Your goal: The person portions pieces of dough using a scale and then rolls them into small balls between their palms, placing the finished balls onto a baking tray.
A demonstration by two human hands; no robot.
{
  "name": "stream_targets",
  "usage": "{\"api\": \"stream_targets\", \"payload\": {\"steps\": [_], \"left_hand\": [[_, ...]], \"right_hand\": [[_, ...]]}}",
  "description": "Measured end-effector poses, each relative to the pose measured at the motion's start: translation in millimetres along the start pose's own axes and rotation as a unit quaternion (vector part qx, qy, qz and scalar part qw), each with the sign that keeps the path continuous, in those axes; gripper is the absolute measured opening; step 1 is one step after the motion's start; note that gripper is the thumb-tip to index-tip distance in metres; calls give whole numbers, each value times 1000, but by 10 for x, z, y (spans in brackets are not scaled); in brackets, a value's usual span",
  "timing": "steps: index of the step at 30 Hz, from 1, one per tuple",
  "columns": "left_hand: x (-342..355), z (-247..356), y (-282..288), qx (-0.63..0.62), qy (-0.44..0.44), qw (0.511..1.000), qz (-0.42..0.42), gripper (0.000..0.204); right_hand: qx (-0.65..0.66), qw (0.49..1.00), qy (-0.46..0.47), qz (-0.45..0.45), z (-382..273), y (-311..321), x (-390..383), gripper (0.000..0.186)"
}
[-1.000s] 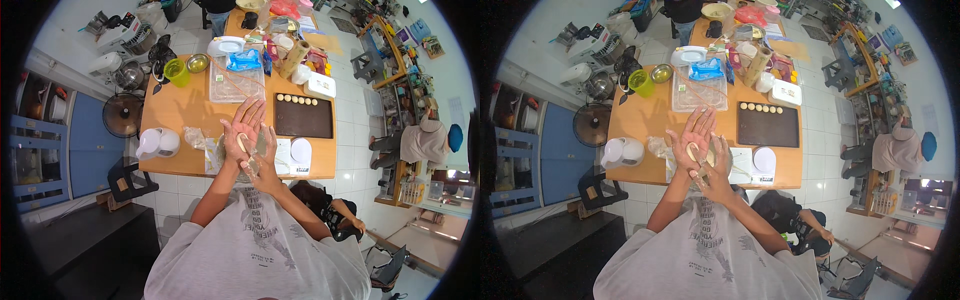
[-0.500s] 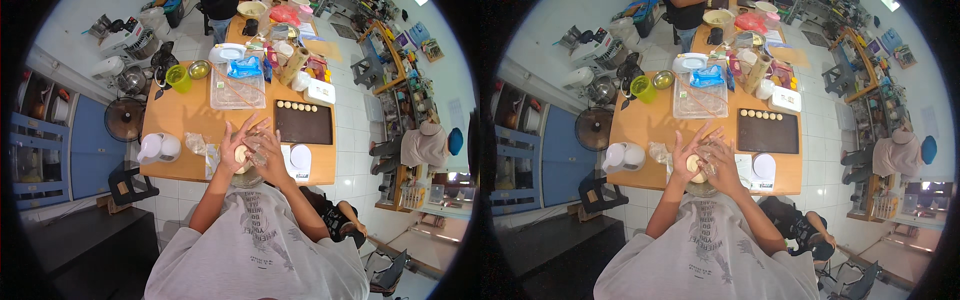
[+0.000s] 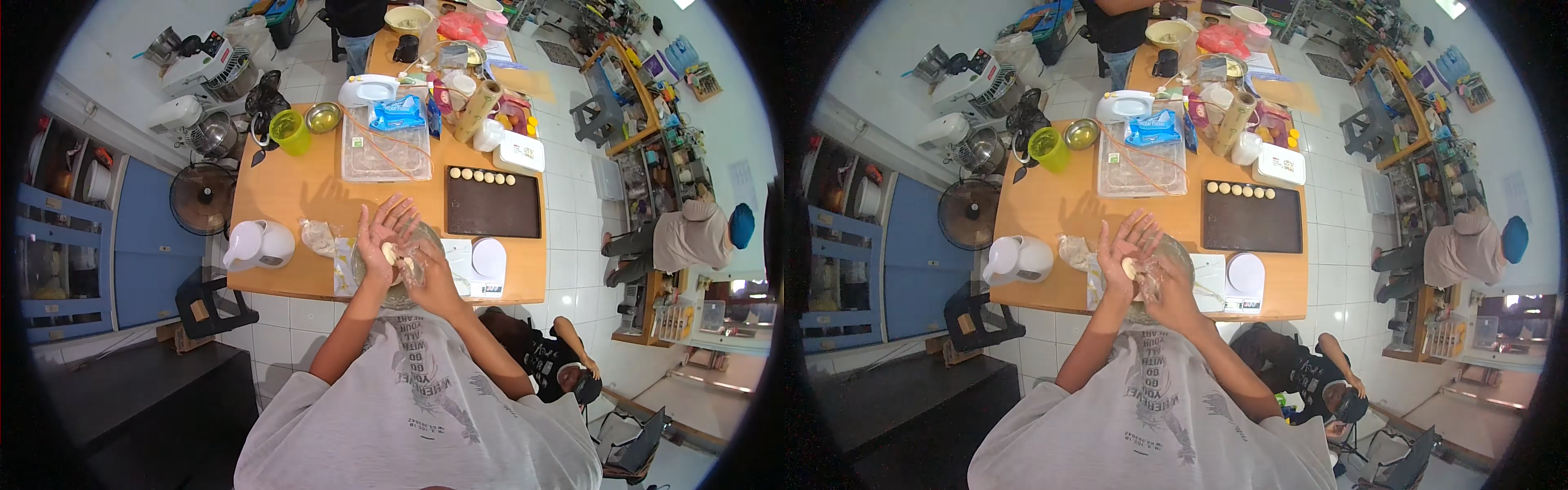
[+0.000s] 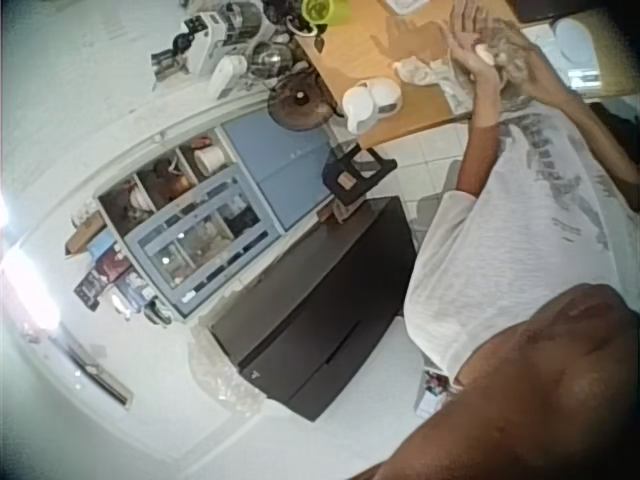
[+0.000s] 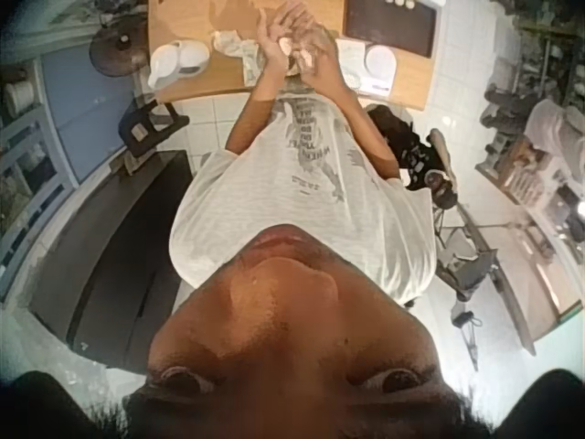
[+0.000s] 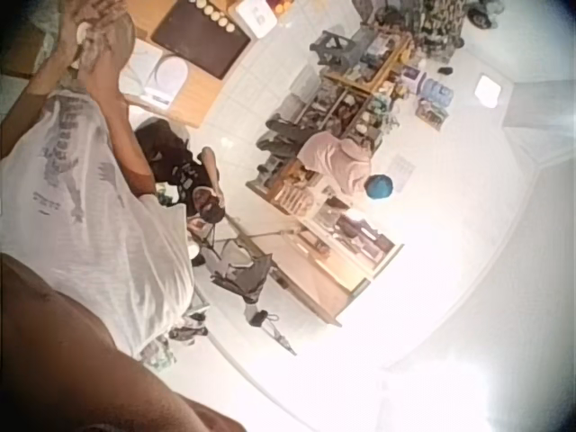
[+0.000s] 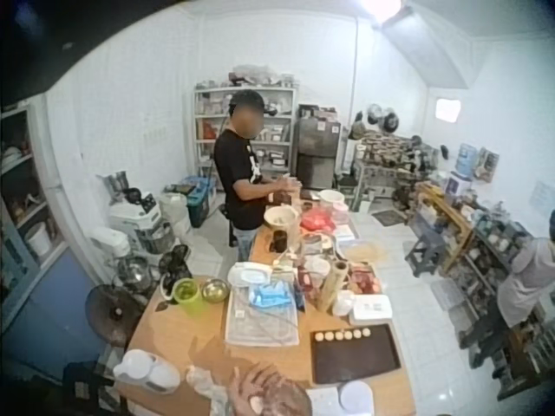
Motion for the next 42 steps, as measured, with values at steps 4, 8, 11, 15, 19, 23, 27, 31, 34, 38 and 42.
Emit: {"api": "stream_targets", "payload": {"steps": [4, 8, 11, 15, 19, 23, 27, 31, 34, 38, 42], "left_hand": [[71, 96, 214, 29, -80, 995, 58, 81], [44, 34, 306, 10, -66, 996, 66, 70], [9, -20, 196, 52, -39, 998, 16, 67], [-88, -2, 49, 169, -110, 979, -26, 65], [-99, 65, 47, 169, -151, 972, -57, 72], [-104, 80, 9, 132, -124, 980, -84, 80], [-163, 3, -78, 109, -72, 982, -135, 91], [-228, -40, -145, 109, -27, 979, -171, 99], [-196, -25, -212, 37, 7, 987, -154, 101], [-183, 116, -394, -86, 76, 984, -134, 101], [-207, 107, -383, -20, 101, 977, -184, 100]], "right_hand": [[76, 997, 28, 5, -70, -138, -63, 37], [84, 989, 46, -113, 22, -61, 81, 36], [99, 983, 34, -152, 57, 119, 356, 28], [97, 990, -29, -94, -101, 172, 416, 26], [194, 969, -121, -89, 70, 3, 323, 22], [317, 918, -225, -79, 214, -59, 243, 22], [347, 908, -230, -52, 383, -88, 172, 24], [218, 957, -186, -41, 290, 57, 176, 24], [154, 981, -117, 9, 168, 160, 149, 23], [184, 979, -75, 38, 84, 253, 165, 25], [112, 994, -18, 6, -212, 385, 248, 32]]}}
Point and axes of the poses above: each hand's wrist, its own x-axis towards the middle knuckle, its own y-axis out of the back of the hand, z = x × y, the point moved 5 cm from there along x, towards the middle knuckle, and after that the axes turned 9 degrees about z, right-handed, at the moved point
